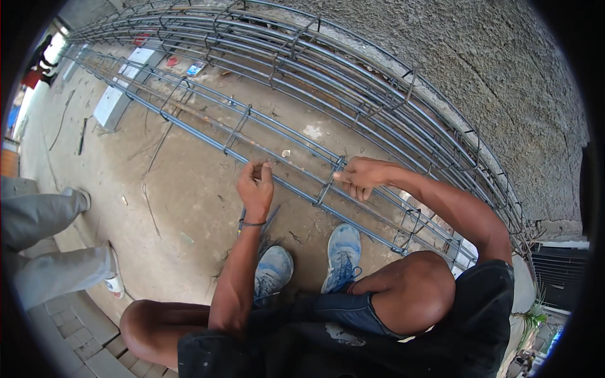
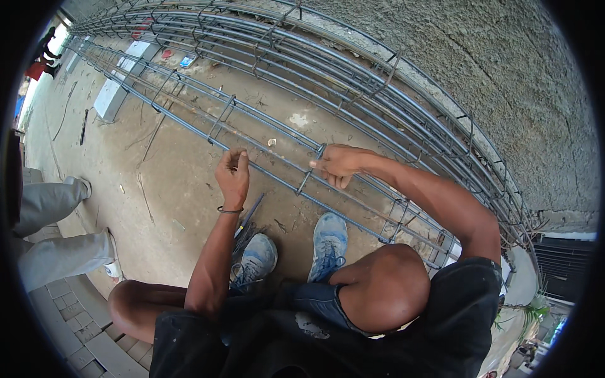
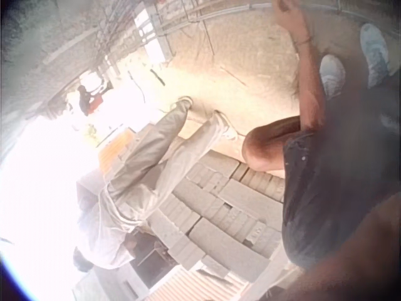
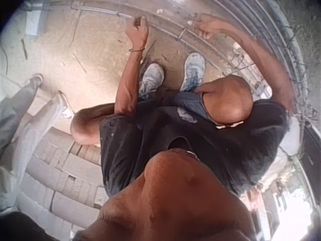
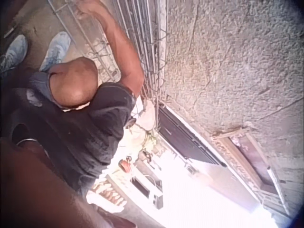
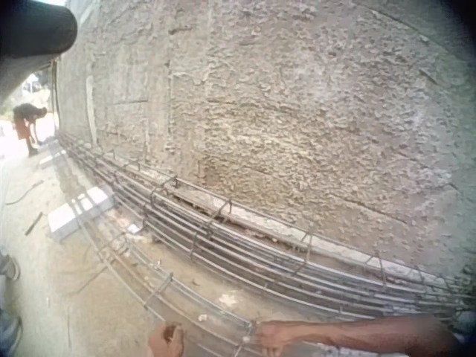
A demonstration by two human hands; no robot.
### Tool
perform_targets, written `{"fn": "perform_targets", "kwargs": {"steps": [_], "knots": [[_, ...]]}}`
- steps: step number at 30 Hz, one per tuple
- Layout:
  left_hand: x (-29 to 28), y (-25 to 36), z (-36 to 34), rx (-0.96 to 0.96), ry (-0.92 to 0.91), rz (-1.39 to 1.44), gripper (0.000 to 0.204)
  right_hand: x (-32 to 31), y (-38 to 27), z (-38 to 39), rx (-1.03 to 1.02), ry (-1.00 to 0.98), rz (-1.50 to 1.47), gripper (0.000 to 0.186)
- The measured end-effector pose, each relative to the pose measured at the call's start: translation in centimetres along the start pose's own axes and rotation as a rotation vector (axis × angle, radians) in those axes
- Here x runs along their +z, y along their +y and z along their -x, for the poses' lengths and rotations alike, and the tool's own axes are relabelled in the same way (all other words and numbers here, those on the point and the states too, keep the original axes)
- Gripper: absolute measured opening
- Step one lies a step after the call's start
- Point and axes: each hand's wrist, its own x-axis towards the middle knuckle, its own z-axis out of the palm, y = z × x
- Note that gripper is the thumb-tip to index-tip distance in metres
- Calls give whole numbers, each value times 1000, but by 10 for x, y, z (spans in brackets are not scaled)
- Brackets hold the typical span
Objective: The person secures rebar together with wire ties using a pair of pliers.
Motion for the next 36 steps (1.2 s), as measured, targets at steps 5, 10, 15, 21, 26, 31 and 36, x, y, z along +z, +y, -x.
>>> {"fn": "perform_targets", "kwargs": {"steps": [5,10,15,21,26,31,36], "knots": [[-64,-48,33,2,-494,-696,26,-14,21,26,-759,444,784,31],[-69,-83,72,43,-752,-866,23,1,16,45,-643,451,728,36],[-91,-78,67,3,-322,-649,24,11,4,62,-744,382,492,32],[-116,38,24,-360,191,130,23,26,-29,54,-993,450,424,50],[-87,139,6,-740,-317,833,25,43,-57,43,-1271,902,1277,79],[-46,165,27,-706,-701,534,28,38,-58,51,-1416,781,802,97],[-16,135,8,-582,-1155,441,26,14,-5,72,-1059,436,616,62]]}}
